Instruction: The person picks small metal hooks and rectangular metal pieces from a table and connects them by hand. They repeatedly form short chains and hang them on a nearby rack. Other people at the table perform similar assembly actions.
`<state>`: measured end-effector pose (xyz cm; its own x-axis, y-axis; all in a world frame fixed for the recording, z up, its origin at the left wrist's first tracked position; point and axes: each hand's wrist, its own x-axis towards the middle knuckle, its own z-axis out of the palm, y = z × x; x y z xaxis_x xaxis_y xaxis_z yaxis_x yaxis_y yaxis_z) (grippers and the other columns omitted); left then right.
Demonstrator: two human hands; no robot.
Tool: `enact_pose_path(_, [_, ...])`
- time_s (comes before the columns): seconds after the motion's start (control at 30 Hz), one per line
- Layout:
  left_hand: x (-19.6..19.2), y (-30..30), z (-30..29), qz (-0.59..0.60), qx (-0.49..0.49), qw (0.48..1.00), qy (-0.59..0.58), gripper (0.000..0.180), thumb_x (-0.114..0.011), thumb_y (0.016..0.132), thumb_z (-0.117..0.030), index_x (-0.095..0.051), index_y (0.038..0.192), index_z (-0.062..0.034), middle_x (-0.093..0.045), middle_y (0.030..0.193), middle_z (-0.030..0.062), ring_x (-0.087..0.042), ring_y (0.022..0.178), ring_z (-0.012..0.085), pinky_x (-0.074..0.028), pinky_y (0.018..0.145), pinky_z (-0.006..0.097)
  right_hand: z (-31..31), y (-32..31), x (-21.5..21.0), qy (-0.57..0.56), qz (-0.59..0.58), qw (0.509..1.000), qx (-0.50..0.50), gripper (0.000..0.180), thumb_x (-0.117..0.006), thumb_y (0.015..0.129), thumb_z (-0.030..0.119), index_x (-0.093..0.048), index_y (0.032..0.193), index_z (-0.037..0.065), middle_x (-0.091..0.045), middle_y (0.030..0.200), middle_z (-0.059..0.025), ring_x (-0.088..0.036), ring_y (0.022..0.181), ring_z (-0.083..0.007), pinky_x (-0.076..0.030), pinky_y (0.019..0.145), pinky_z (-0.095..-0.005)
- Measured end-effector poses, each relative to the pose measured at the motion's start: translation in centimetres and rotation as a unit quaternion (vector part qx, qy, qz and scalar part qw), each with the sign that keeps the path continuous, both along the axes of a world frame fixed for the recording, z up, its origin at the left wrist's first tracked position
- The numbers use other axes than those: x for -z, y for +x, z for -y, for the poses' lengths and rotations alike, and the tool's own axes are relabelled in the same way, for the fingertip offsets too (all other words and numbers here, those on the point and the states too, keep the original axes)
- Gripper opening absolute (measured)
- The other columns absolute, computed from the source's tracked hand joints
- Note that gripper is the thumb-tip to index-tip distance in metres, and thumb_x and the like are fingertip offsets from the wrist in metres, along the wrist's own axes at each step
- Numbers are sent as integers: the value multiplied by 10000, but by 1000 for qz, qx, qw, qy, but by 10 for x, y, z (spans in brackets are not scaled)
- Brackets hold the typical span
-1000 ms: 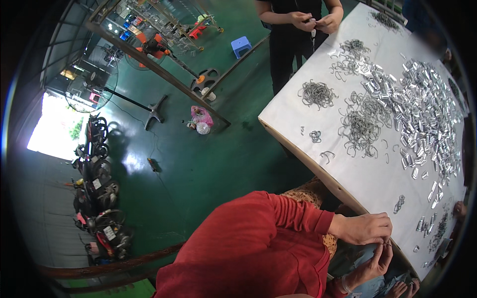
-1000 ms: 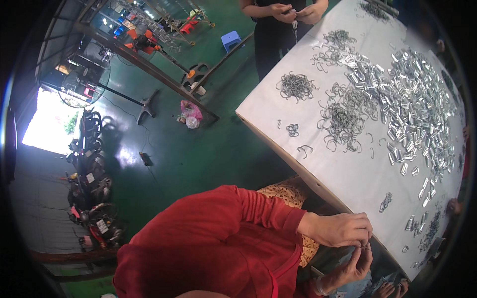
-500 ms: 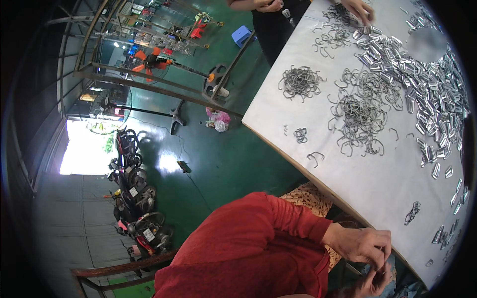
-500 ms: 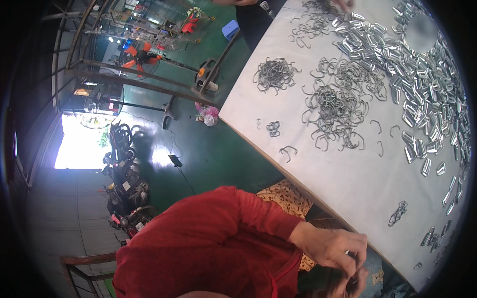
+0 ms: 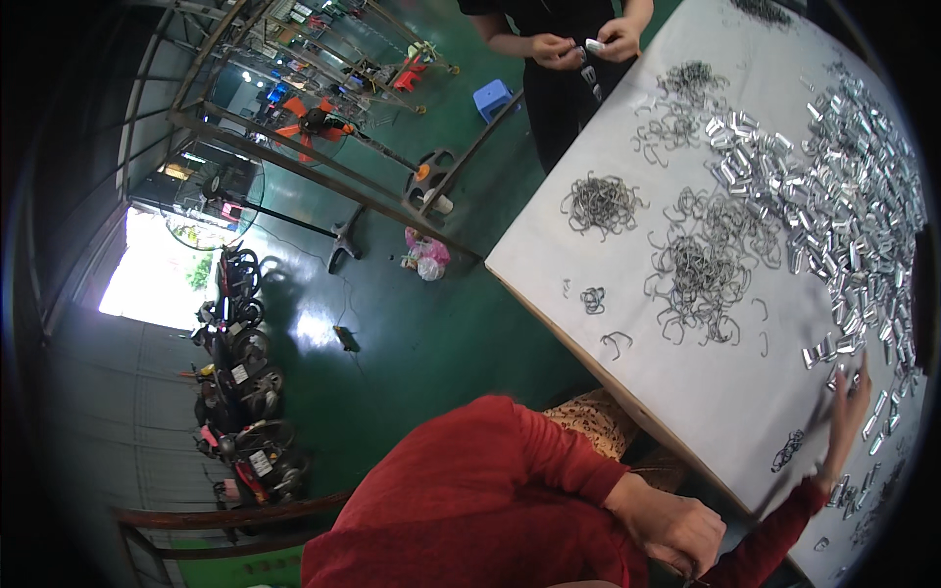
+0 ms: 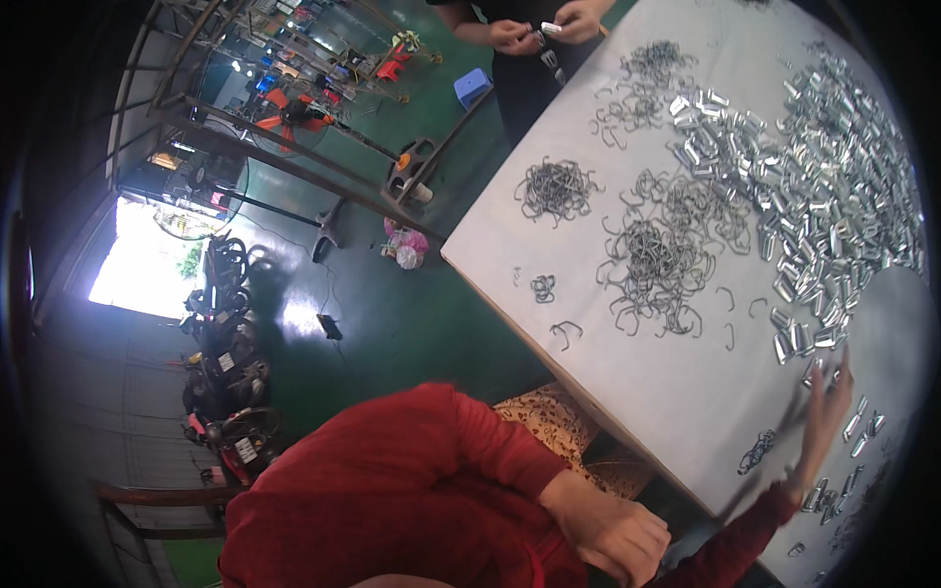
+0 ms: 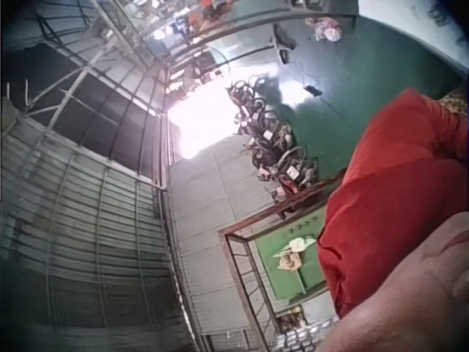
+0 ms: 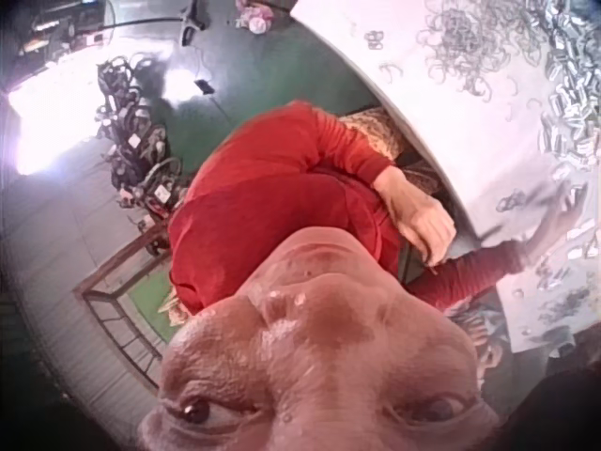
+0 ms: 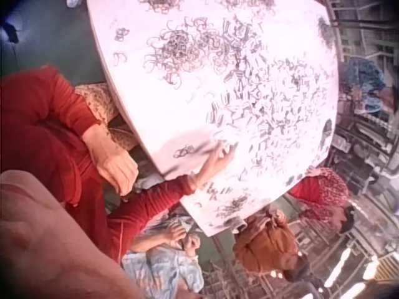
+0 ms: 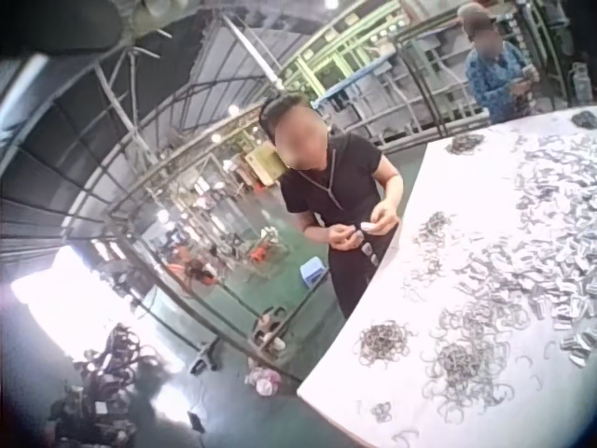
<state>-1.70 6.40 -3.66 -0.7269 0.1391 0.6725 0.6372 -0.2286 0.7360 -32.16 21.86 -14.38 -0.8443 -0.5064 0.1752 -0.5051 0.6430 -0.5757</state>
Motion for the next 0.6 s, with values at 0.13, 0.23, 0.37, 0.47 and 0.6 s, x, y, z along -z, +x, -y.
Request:
enact_pose_path(0.13, [-10,8,10,14,-13,999,-45,58,-577,864,-131,-581,837,-81,-580,843,41,-560,809,255,-458,713,370,34,-17,28,9,19,1000,11,356,-671,762,90,-614,1103,7,-589,1016,-186,-576,918,-307,-444,819,-362])
enact_pose_path(0.23, [-13,15,33,-22,-4,998,-50,73,-584,868,-106,-584,890,-36,-603,920,80,-580,833,269,-473,731,386,46,6,5,-12,-2,1000,-12,368,-668,761,151,-625,1098,11,-626,985,-179,-599,861,-294,-458,784,-371])
enact_pose_path(0.37, [-8,26,39,86,-10,996,-38,117,-648,787,8,-618,895,-22,-649,914,97,-611,840,256,-492,733,349,73,45,-38,-167,81,982,39,367,-660,768,189,-635,1100,32,-664,933,-173,-625,772,-272,-478,708,-358])
enact_pose_path(0.47, [-15,32,48,81,0,996,-35,157,-660,778,16,-603,916,-31,-641,893,76,-605,821,229,-496,711,333,55,58,-69,-126,59,980,142,297,-616,834,155,-633,1103,30,-664,893,-119,-613,742,-188,-481,685,-290])
enact_pose_path(0.6, [-17,46,49,43,-12,998,-36,198,-670,769,20,-598,941,-47,-631,887,69,-599,794,225,-497,692,326,35,60,-54,55,-74,995,33,300,-602,844,161,-639,1136,106,-668,998,-165,-655,894,-259,-490,814,-364])
